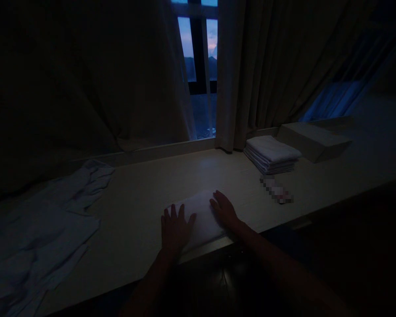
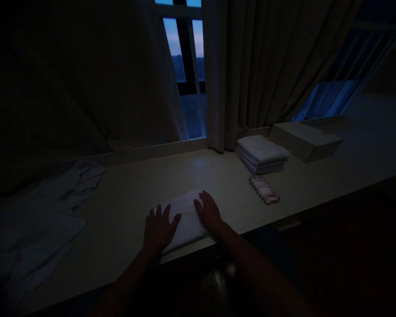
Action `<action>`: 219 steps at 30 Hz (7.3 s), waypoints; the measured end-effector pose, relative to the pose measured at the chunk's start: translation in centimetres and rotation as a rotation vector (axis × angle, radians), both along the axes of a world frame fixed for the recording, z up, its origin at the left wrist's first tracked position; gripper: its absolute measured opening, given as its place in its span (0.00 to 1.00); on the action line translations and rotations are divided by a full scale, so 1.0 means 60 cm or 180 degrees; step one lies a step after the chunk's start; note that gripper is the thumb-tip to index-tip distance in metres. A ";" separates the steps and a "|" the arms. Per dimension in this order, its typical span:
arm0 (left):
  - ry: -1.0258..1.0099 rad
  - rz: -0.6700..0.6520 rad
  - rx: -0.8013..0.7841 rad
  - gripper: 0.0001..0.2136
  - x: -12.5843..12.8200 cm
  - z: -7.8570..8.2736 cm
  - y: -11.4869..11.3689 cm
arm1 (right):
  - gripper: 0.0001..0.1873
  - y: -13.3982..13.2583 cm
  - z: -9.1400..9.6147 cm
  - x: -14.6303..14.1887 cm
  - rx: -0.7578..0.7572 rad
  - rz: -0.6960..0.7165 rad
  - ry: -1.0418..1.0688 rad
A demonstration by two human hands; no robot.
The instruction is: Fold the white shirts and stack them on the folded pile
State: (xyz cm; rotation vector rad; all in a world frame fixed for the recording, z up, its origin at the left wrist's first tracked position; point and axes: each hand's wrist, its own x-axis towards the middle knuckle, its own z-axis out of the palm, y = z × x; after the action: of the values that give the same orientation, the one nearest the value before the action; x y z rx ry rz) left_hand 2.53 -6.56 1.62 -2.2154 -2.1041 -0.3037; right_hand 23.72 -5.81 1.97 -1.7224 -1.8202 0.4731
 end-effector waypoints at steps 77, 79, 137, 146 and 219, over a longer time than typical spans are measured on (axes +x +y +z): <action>0.0379 -0.0042 0.0122 0.31 0.031 0.004 0.022 | 0.40 -0.010 -0.009 -0.050 0.0351 0.0197 -0.1221; 0.0359 -0.0053 0.0164 0.31 0.033 0.005 0.027 | 0.40 0.000 -0.005 -0.050 0.0236 0.0240 -0.1290; -0.0345 0.0337 0.0118 0.41 0.035 -0.012 0.037 | 0.42 0.044 0.017 -0.008 0.0118 0.0876 -0.1518; -0.0255 0.0290 0.0085 0.41 0.034 -0.012 0.041 | 0.29 0.046 0.019 0.068 -0.0085 0.0872 -0.1260; 0.0075 0.0319 -0.0103 0.35 0.038 0.005 0.016 | 0.38 -0.053 0.032 -0.030 0.0629 0.0918 -0.1066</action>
State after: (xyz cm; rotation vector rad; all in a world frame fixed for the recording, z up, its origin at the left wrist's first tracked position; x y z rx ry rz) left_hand 4.79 -5.60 1.95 -2.1105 -2.2139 -0.2373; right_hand 21.92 -8.99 3.87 -1.4775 -2.2851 0.1114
